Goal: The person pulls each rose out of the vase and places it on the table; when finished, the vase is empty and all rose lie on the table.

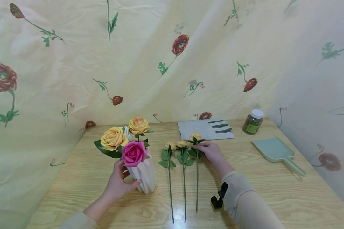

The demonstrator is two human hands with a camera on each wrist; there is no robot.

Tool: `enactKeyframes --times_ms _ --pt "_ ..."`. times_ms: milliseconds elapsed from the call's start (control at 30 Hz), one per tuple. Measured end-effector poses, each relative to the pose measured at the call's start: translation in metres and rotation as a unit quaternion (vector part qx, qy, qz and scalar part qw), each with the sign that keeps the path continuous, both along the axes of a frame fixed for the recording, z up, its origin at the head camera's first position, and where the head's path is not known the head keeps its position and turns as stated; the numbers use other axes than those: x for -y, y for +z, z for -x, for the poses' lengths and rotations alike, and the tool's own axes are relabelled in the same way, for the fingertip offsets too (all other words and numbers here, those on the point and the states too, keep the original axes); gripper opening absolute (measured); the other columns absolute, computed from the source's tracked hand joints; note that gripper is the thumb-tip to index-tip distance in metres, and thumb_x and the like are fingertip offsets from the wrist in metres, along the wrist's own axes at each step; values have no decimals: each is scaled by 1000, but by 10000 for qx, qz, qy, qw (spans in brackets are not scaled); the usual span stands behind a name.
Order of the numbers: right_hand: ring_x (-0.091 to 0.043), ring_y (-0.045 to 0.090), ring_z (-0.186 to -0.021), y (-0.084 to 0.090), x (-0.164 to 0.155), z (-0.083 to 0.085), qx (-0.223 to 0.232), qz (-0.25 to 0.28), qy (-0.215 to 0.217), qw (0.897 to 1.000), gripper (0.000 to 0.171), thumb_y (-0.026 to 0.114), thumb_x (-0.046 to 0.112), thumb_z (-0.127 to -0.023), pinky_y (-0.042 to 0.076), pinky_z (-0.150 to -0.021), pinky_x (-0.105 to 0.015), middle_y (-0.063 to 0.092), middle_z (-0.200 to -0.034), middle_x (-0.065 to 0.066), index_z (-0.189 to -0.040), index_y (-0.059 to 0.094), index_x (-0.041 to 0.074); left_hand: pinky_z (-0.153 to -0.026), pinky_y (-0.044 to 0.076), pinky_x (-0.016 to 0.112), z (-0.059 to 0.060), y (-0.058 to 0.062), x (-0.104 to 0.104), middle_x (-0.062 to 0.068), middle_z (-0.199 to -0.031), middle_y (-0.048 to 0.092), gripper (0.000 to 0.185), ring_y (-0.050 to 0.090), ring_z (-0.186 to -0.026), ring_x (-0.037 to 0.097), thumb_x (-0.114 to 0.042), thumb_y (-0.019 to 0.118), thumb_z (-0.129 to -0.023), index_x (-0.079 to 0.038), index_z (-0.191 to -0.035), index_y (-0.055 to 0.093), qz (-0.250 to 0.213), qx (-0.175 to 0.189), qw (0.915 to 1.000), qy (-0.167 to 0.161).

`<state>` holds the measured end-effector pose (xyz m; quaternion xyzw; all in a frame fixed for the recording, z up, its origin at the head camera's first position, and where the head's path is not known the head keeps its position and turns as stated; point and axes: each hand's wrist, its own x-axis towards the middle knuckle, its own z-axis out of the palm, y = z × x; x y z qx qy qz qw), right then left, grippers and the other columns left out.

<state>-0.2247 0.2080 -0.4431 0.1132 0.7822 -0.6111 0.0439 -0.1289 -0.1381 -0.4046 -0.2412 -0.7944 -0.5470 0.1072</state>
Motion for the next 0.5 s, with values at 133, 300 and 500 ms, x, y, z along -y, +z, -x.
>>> enactKeyframes --times_ms 133,300,500 --pt "-24 50 -101 -4 1 1 -140 -363 45 9992 34 62 19 -80 42 -82 -31 55 -110 -15 -107 59 -2 -80 44 28 0 0 0 17 -118 39 84 46 -97 6 13 74 -56 0 -121 22 7 16 10000 37" --pt "-20 56 -84 -10 3 2 -265 -565 94 9980 28 62 16 -79 43 -77 -29 65 -82 -9 -102 62 -1 -80 45 29 0 0 -1 17 -117 40 85 46 -97 6 14 73 -55 0 -121 22 -21 -55 10000 26" --pt "-20 54 -89 -12 3 1 -267 -788 169 9964 29 61 18 -80 41 -80 -31 65 -79 -5 -103 62 0 -76 47 33 0 -2 -1 18 -116 42 89 47 -94 7 15 74 -54 -1 -123 21 -116 -193 9997 -33"
